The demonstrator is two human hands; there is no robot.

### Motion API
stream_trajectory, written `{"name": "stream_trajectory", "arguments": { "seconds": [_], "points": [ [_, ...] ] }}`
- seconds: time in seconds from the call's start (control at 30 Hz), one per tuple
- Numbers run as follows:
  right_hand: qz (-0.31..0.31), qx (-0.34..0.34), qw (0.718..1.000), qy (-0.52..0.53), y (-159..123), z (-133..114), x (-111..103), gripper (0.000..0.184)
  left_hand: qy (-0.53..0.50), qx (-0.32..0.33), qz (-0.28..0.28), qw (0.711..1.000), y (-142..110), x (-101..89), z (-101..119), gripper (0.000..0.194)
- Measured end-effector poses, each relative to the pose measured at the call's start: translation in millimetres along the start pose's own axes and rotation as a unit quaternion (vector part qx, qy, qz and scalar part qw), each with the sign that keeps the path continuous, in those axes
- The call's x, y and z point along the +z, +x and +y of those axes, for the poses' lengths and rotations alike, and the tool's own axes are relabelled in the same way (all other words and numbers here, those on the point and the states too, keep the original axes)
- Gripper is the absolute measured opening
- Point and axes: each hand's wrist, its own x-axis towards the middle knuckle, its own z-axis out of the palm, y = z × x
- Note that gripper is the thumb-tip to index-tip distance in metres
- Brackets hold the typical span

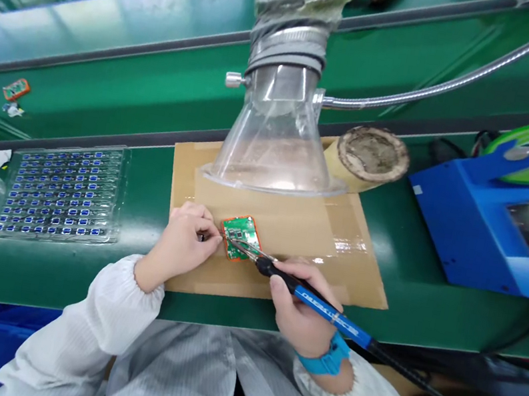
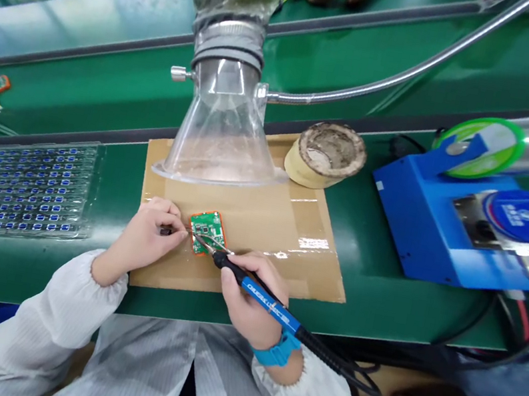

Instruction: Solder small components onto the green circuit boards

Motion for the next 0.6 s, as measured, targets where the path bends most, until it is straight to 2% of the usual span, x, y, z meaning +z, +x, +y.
{"name": "stream_trajectory", "arguments": {
  "seconds": [0.6],
  "points": [
    [-0.013, -0.047, 0.999, -0.006, 7.3, -5.9, 3.0, 0.015, 0.005, 0.01, 0.006, 1.0, 0.8, 2.0, -1.6, 0.018]
  ]
}}
